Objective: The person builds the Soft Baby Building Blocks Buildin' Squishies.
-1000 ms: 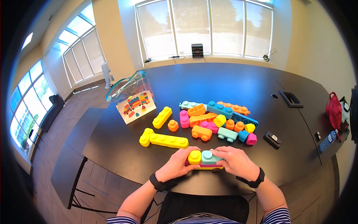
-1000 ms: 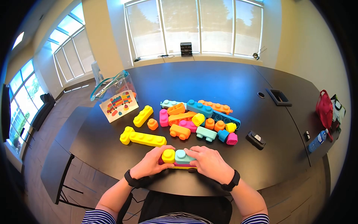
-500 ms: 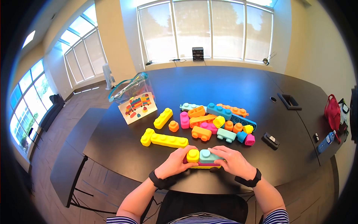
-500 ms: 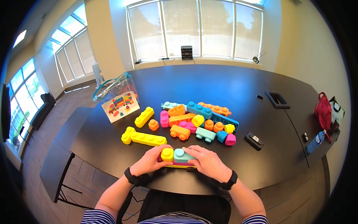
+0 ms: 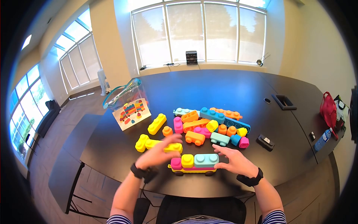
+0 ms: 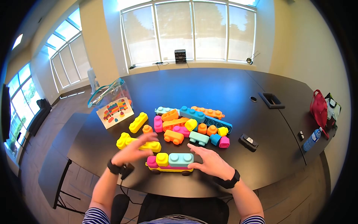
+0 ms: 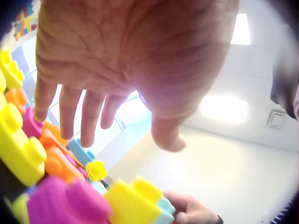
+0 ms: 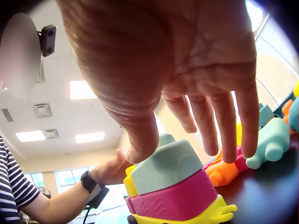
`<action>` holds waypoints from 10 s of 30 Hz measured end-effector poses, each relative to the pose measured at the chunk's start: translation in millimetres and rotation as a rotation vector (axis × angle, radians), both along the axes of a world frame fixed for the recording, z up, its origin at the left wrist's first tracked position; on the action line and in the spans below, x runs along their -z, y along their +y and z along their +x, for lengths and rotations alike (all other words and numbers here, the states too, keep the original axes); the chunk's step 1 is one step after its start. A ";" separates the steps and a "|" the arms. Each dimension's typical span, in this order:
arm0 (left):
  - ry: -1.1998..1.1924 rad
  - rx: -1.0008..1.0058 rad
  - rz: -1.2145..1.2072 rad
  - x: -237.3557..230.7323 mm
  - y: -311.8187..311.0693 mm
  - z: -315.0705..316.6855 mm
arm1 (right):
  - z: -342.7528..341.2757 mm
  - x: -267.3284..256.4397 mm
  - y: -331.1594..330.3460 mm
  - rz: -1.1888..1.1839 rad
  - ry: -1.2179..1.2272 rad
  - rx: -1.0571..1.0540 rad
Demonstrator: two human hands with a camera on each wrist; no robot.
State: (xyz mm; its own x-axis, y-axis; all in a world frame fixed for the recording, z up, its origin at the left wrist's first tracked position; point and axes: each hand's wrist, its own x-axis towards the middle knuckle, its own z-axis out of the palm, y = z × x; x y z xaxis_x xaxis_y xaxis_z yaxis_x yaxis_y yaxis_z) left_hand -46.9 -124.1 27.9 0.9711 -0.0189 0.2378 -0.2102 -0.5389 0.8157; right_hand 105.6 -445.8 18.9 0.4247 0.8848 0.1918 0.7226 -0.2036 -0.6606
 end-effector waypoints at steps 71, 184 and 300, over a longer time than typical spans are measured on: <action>-0.014 0.020 0.082 10.7 -50.2 2.8 | -18.2 9.1 39.6 0.030 -0.009 -0.015; 0.279 -0.185 0.563 29.3 2.2 -47.3 | 98.7 -40.0 287.7 -0.172 -0.447 -0.398; 0.387 -0.255 0.890 39.8 97.7 307.2 | 27.4 22.4 7.0 -0.252 -0.727 -0.050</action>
State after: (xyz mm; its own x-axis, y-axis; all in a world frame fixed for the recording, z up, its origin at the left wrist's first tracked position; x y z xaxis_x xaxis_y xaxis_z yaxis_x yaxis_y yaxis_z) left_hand 260.2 -26.5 -11.8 0.9786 0.1828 -0.0944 0.1906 -0.9783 0.0816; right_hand 133.0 -438.8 -3.5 0.2270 0.9537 0.1973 0.9696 -0.2403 0.0460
